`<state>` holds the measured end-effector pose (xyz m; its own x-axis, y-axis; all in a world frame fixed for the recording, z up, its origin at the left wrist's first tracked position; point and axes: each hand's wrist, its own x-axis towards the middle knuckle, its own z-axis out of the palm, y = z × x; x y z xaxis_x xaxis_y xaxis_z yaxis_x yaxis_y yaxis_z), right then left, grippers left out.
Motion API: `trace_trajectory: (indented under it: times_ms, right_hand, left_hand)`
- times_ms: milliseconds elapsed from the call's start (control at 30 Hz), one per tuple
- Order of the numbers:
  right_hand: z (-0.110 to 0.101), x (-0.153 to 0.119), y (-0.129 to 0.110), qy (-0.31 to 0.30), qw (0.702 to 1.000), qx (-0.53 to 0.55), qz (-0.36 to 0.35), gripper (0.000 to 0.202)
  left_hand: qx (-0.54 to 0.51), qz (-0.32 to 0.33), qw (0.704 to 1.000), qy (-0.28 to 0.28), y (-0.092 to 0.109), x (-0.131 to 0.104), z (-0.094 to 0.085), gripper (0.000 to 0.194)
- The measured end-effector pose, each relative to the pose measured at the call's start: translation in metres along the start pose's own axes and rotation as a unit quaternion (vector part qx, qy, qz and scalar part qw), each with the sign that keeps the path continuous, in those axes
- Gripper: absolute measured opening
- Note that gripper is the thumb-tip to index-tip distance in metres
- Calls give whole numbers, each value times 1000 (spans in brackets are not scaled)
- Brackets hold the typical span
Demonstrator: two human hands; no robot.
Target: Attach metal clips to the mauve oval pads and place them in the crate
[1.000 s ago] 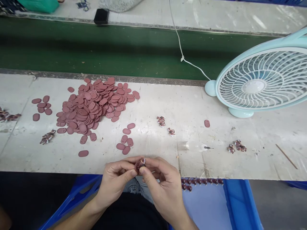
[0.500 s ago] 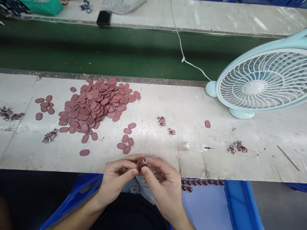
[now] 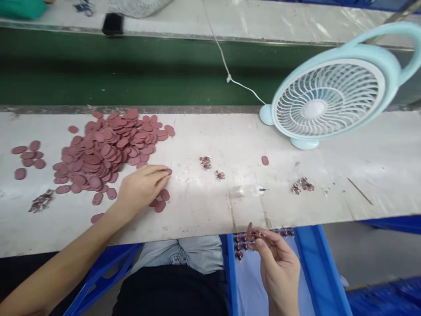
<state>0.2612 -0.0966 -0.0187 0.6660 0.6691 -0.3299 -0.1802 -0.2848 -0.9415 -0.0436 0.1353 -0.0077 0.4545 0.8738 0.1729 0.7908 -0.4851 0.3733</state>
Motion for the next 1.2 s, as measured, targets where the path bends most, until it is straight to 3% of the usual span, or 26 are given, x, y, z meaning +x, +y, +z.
trace_trajectory:
  times_ms: [167,233,333,467,567,867,1200]
  right_hand:
    - [-76,-5,52,126,981,-150,-3,34]
    - [-97,-10,82,125,971,-202,30,39]
    - [-112,-19,127,76,950,-290,89,36]
    - [-111,-30,170,6,919,-369,136,24]
    - [-107,-31,189,-21,907,-397,139,25]
    - [-98,-28,210,-35,888,-441,125,27]
    - [-95,-26,204,-25,891,-432,140,26]
  left_hand:
    - [58,4,998,0,5,0,-2,25]
    - [56,-6,998,15,13,3,-9,25]
    - [-78,-69,994,33,30,6,-22,25]
    - [-298,-143,943,48,47,2,-33,20]
    - [-373,-159,914,14,48,-4,-36,15]
    - [-446,-209,870,34,52,-16,-38,17]
    - [-459,-210,861,55,53,-18,-40,17]
